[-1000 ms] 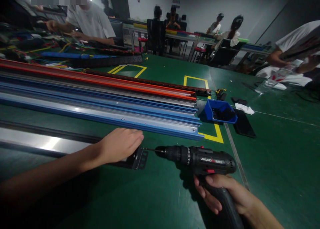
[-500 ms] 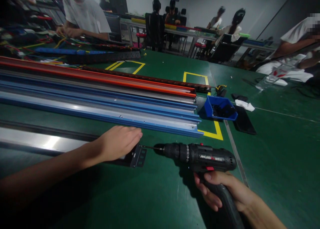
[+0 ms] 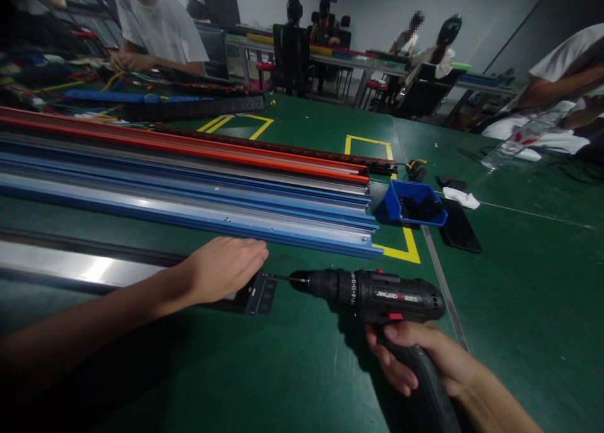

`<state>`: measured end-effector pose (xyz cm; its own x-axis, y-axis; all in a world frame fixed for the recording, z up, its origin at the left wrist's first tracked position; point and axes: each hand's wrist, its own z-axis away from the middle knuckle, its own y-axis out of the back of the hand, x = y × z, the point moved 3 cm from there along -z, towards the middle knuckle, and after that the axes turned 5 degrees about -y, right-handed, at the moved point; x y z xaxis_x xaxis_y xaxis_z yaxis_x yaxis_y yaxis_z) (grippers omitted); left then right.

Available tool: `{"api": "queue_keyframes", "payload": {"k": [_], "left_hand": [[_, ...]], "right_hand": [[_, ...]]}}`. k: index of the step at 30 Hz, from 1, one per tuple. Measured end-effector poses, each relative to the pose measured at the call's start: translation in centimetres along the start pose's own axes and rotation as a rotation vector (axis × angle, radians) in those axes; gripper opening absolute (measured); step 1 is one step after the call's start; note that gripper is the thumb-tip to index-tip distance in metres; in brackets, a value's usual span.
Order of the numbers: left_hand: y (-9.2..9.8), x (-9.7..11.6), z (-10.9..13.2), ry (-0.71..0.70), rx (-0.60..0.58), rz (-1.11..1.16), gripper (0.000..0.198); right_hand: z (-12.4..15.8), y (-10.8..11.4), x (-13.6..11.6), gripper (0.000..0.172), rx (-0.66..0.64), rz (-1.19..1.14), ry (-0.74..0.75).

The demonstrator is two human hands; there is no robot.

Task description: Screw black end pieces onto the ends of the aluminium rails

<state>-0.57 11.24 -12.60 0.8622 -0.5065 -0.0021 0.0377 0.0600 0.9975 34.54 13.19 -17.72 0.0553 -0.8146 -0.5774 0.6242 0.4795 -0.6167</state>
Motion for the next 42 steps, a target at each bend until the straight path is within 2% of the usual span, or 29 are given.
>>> {"api": "queue_keyframes", "payload": {"k": [5, 12, 23, 33, 42], "left_hand": [[-0.18, -0.08, 0.07, -0.032, 0.019, -0.019, 0.018], [0.31, 0.06, -0.10, -0.017, 0.012, -0.012, 0.027], [0.19, -0.02, -0.06, -0.015, 0.041, -0.035, 0.026], [0.41, 0.04, -0.14, 0.004, 0.015, -0.021, 0.031], [0.33, 0.04, -0.13, -0.005, 0.023, -0.010, 0.031]], "right_hand": [[-0.08, -0.37, -0.37, 0.030, -0.031, 0.026, 0.003], [-0.09, -0.12, -0.23, 0.034, -0.083, 0.057, 0.033], [-0.18, 0.09, -0.31, 0.037, -0.075, 0.077, 0.031], [-0.22, 0.03, -0.45, 0.036, -0.093, 0.089, 0.041], [0.06, 0.22, -0.16, 0.036, -0.055, 0.082, 0.029]]}}
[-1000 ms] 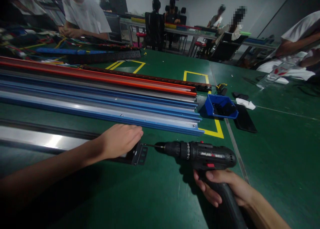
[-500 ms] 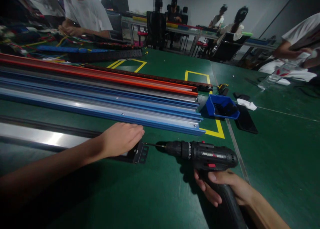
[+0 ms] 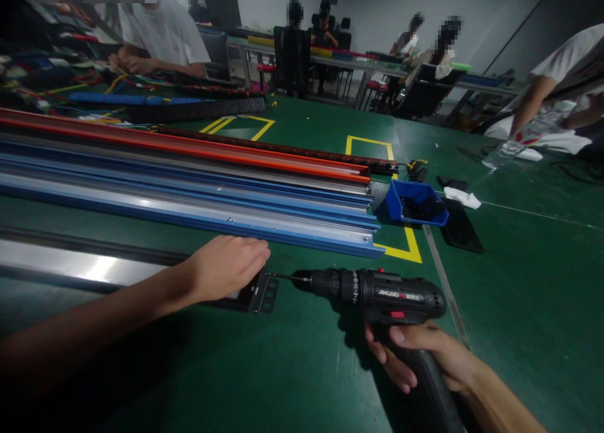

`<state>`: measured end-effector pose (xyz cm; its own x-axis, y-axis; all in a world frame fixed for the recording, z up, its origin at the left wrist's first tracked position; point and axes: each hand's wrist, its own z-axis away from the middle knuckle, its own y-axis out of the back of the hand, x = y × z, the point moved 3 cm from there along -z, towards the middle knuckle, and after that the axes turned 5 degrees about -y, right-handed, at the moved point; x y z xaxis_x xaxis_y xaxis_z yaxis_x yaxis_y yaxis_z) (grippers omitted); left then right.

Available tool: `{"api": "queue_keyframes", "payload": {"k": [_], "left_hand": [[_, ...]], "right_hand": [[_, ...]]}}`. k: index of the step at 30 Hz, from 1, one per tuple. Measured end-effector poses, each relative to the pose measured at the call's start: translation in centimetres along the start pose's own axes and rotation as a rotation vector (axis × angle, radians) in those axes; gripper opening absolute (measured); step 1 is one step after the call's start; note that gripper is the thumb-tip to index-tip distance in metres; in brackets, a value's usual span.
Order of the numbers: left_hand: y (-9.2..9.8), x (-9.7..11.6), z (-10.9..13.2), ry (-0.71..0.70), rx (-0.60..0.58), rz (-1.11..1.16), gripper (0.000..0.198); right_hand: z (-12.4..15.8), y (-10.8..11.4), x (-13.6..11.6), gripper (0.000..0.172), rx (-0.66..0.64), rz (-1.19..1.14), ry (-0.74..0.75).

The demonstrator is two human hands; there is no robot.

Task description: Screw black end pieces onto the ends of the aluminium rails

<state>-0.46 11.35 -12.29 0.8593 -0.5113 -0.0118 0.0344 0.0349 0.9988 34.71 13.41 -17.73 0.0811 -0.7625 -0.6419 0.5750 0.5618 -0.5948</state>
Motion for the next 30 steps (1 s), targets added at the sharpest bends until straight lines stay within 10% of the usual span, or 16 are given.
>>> {"api": "queue_keyframes", "payload": {"k": [30], "left_hand": [[0.26, 0.07, -0.04, 0.013, -0.066, -0.018, 0.029]], "right_hand": [[-0.09, 0.01, 0.10, 0.030, 0.039, -0.046, -0.034]]}}
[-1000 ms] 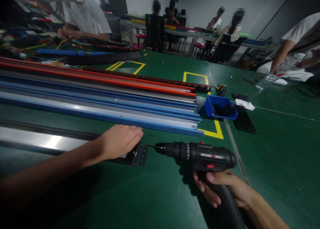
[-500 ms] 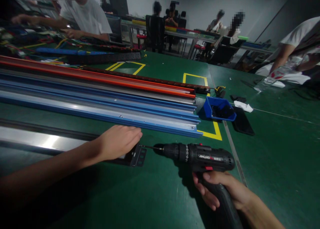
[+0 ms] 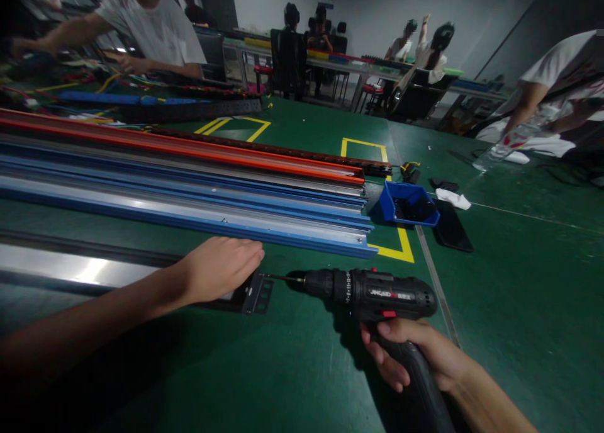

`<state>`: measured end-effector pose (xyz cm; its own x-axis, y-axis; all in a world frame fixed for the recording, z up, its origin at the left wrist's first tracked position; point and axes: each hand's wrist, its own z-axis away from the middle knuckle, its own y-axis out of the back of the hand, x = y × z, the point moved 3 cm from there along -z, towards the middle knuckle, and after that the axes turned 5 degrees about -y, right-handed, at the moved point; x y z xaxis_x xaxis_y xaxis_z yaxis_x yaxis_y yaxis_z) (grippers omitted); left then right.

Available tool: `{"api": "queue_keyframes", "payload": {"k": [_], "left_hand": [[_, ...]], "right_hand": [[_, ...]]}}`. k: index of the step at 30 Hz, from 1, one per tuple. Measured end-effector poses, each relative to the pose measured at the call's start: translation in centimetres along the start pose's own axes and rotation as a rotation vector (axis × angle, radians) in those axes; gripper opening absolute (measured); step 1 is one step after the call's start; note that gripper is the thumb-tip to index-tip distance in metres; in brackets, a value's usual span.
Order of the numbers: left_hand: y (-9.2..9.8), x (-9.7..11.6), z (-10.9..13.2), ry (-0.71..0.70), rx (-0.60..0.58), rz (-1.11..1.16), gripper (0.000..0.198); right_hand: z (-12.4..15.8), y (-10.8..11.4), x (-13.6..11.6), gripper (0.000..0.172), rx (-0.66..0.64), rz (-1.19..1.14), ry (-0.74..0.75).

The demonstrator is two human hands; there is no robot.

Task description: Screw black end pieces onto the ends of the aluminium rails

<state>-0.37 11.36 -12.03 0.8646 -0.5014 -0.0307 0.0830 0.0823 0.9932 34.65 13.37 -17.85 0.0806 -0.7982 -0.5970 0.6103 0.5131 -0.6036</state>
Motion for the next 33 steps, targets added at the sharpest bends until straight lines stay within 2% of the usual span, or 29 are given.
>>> {"api": "queue_keyframes", "payload": {"k": [7, 15, 25, 33], "left_hand": [[0.0, 0.0, 0.0, -0.011, 0.001, 0.004, 0.029], [-0.9, -0.2, 0.1, -0.034, 0.021, -0.019, 0.022], [0.1, 0.1, 0.1, -0.033, -0.037, 0.007, 0.025], [-0.6, -0.2, 0.2, -0.037, 0.007, -0.014, 0.025]], "right_hand": [[0.0, -0.2, -0.1, 0.030, 0.013, 0.003, -0.001], [-0.1, 0.0, 0.2, 0.030, 0.029, -0.002, 0.006], [-0.2, -0.7, 0.0, 0.032, 0.031, 0.020, 0.026], [-0.1, -0.2, 0.0, 0.033, -0.012, 0.023, 0.012]]}}
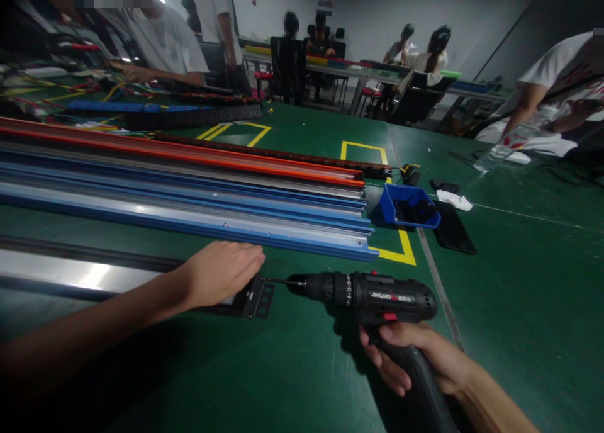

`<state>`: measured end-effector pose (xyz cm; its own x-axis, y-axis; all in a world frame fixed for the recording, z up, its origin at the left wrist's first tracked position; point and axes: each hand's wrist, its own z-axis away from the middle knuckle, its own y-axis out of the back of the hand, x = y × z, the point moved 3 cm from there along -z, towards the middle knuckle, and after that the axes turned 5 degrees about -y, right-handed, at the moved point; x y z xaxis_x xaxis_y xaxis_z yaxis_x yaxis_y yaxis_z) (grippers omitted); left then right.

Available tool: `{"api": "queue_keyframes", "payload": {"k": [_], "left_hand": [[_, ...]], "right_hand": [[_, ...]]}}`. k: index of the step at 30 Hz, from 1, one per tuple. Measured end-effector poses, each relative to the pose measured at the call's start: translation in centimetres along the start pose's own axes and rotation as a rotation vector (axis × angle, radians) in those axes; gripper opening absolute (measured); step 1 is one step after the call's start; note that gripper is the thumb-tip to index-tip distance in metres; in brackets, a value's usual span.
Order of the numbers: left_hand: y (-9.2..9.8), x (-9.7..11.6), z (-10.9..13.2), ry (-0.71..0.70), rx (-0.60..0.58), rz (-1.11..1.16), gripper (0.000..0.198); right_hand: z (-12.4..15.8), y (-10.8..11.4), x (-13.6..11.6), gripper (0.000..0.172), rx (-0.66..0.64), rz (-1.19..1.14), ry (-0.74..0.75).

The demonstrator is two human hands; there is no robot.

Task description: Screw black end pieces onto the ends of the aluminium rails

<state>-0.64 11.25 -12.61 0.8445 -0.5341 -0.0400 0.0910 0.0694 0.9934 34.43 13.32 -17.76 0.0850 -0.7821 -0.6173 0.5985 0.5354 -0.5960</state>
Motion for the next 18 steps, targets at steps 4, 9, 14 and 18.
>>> {"api": "queue_keyframes", "payload": {"k": [4, 9, 14, 18], "left_hand": [[0.22, 0.10, -0.04, -0.006, 0.011, 0.009, 0.027], [0.46, 0.14, -0.16, 0.023, 0.006, 0.021, 0.028], [0.41, 0.14, -0.15, 0.032, 0.007, 0.027, 0.029], [0.23, 0.07, -0.06, 0.016, 0.010, 0.019, 0.026]], "right_hand": [[-0.01, -0.11, -0.11, 0.032, -0.007, -0.007, 0.004], [-0.16, -0.25, -0.19, 0.032, 0.000, 0.005, 0.016], [-0.07, -0.10, -0.16, 0.032, 0.008, 0.000, 0.000], [0.05, -0.03, -0.16, 0.032, 0.015, -0.004, -0.012]]}}
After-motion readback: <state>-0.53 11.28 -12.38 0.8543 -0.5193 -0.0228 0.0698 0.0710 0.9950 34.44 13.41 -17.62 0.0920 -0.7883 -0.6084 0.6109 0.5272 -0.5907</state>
